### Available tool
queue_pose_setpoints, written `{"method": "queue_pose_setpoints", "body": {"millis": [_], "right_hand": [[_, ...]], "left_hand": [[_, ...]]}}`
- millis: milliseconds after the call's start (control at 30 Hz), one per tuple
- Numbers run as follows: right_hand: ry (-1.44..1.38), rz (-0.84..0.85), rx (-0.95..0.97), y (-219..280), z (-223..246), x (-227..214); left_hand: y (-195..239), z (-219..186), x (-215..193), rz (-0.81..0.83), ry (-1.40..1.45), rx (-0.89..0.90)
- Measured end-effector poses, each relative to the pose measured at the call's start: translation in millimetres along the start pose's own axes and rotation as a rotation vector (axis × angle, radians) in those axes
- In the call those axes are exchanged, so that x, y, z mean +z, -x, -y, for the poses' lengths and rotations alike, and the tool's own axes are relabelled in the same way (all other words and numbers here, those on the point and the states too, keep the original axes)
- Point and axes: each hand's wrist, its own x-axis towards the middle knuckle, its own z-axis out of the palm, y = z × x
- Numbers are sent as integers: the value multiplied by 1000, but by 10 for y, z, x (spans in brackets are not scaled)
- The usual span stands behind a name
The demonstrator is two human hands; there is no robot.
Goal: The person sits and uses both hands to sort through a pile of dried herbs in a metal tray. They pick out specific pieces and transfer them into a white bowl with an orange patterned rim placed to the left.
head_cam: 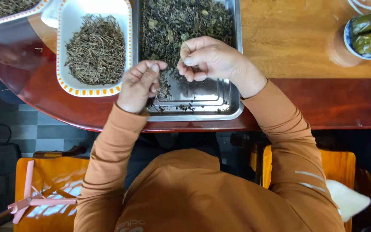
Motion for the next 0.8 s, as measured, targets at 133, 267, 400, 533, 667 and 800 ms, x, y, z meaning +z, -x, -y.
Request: {"method": "queue_pose_setpoints", "body": {"millis": [133,267,400,533,667,800], "right_hand": [[158,40,-49,20,-45,-7],[694,-94,101,44,-55,82],[975,-30,129,59,-182,70],[1276,-61,159,-1,-311,184],[1336,-61,195,-29,-397,245],[1322,-50,326,-15,-401,233]], "left_hand": [[-26,-193,84,-52,-378,147],[16,-185,179,-146,-543,270],[59,-120,193,-147,-651,329],[91,-139,226,-123,-722,360],[110,-91,213,-139,-771,378],[91,-83,199,-148,-651,356]]}}
